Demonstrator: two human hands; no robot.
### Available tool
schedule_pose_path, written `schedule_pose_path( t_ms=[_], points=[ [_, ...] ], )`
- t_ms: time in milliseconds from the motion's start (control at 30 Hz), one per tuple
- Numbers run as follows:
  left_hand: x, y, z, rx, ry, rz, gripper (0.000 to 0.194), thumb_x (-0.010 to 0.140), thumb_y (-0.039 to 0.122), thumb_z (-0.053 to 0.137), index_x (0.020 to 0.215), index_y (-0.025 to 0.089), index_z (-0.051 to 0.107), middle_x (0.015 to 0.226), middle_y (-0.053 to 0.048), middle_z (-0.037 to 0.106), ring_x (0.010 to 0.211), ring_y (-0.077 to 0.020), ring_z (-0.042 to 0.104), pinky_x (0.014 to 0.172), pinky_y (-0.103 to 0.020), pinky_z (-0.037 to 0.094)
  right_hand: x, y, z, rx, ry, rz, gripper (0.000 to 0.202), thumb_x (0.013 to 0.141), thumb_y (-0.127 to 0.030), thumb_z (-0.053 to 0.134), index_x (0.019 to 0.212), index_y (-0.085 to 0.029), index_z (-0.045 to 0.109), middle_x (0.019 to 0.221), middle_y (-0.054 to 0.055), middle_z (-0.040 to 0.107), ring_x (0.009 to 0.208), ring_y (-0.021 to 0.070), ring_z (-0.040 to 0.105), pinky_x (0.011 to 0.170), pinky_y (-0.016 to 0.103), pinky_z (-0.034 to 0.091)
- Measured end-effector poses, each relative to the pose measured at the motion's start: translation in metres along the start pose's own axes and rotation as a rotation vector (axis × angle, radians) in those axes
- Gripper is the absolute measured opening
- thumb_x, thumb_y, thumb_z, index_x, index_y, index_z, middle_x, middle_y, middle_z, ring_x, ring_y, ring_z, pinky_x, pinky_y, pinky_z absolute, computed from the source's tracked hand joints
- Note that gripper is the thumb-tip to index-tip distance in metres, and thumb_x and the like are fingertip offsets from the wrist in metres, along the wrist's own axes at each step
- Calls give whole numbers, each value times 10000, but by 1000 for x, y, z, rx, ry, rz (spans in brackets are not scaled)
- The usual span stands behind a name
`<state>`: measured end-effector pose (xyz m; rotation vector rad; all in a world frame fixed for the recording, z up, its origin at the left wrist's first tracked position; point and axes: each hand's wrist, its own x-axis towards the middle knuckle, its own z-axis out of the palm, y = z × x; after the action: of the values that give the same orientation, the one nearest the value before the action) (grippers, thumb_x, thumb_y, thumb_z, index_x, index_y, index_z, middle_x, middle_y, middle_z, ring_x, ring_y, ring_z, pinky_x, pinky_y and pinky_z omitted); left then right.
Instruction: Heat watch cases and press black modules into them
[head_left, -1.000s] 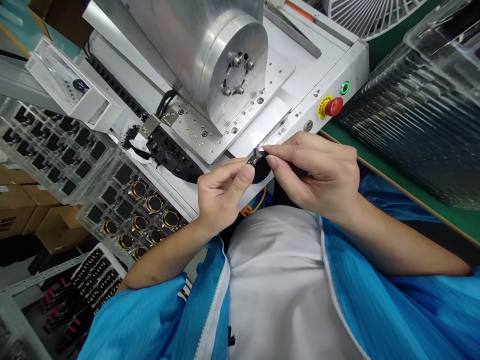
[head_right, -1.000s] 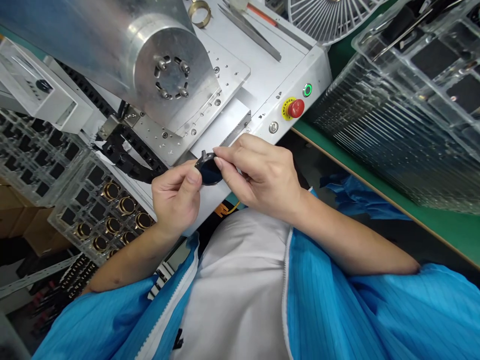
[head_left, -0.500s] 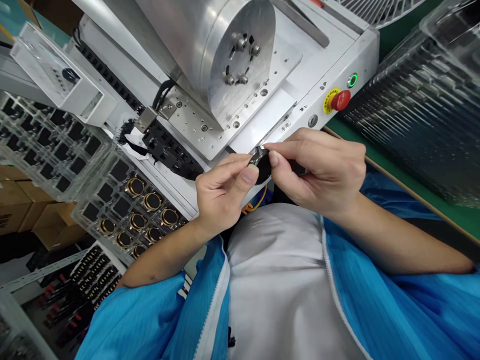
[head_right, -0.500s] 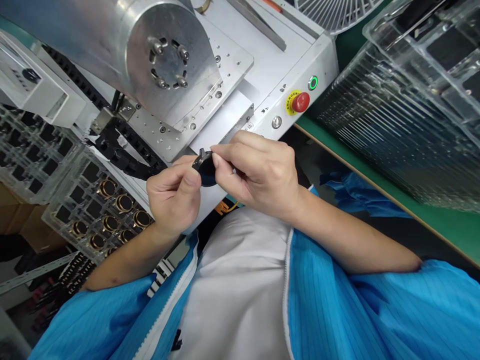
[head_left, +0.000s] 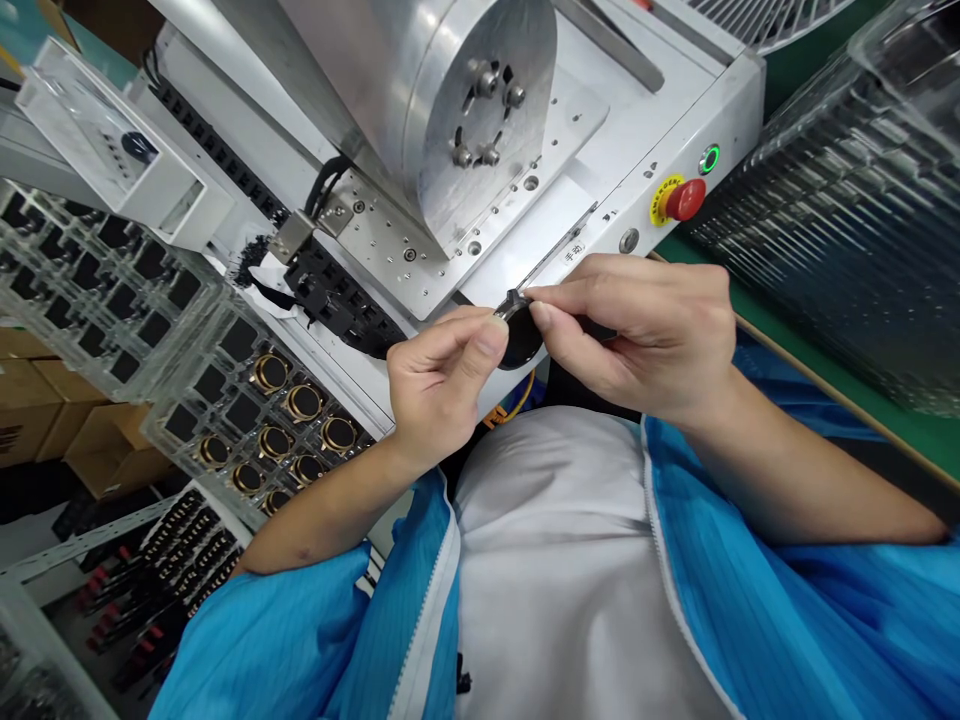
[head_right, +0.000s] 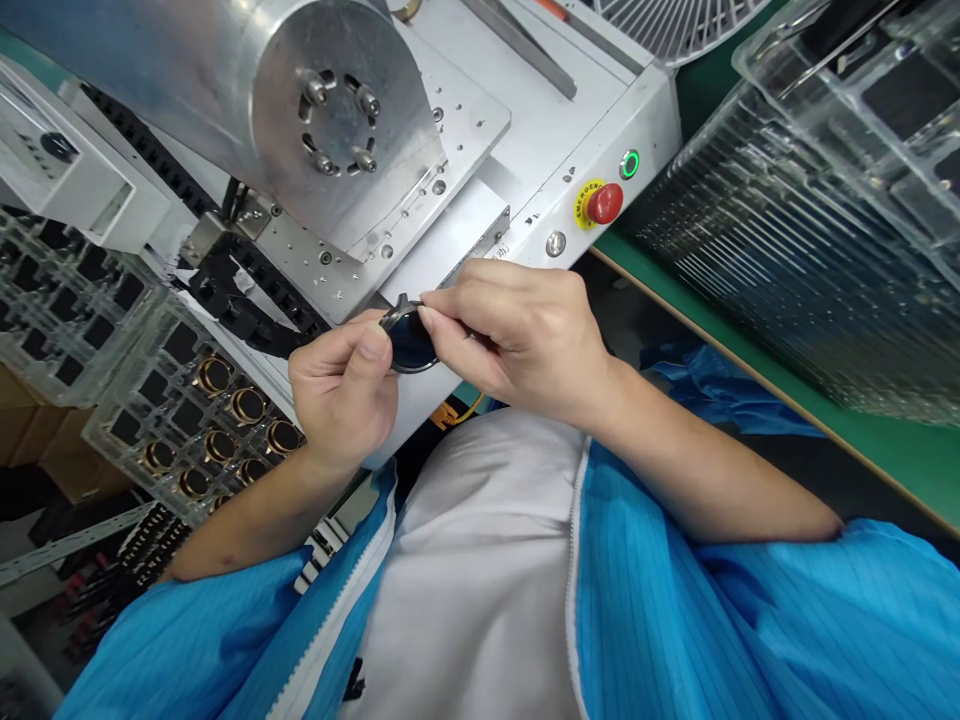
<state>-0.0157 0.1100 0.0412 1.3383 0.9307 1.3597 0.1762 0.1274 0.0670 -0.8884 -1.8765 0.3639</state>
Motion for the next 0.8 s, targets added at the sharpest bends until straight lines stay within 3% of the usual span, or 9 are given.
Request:
schedule_pose_path(
  t_ms=[233,600,800],
  points=[
    [1,2,1,31,-23,-44,201,955,443,741,970,281,859,898,-31,809,813,-161,723,769,-344,591,6,0,-8,-20,-85,4,197,1002,-142,637,857,-203,755,643,1,656,562,144,604,506,298,459],
    [0,-1,1,-1,-31,20,140,965,334,744,1041,314,859,992,-25,829,867,-155,740,794,-333,598,0,-4,11,-89,66,27,187,959,-80,628,856,-220,697,669,22,683,587,167,630,534,317,495],
    [1,2,1,9,12,-63,244,939,510,740,893,295,844,818,-10,760,752,-153,669,746,-349,568,-1,-8,8,15,59,161,190,1025,-182,621,882,-248,726,682,25,698,587,182,637,553,346,546]
  ],
)
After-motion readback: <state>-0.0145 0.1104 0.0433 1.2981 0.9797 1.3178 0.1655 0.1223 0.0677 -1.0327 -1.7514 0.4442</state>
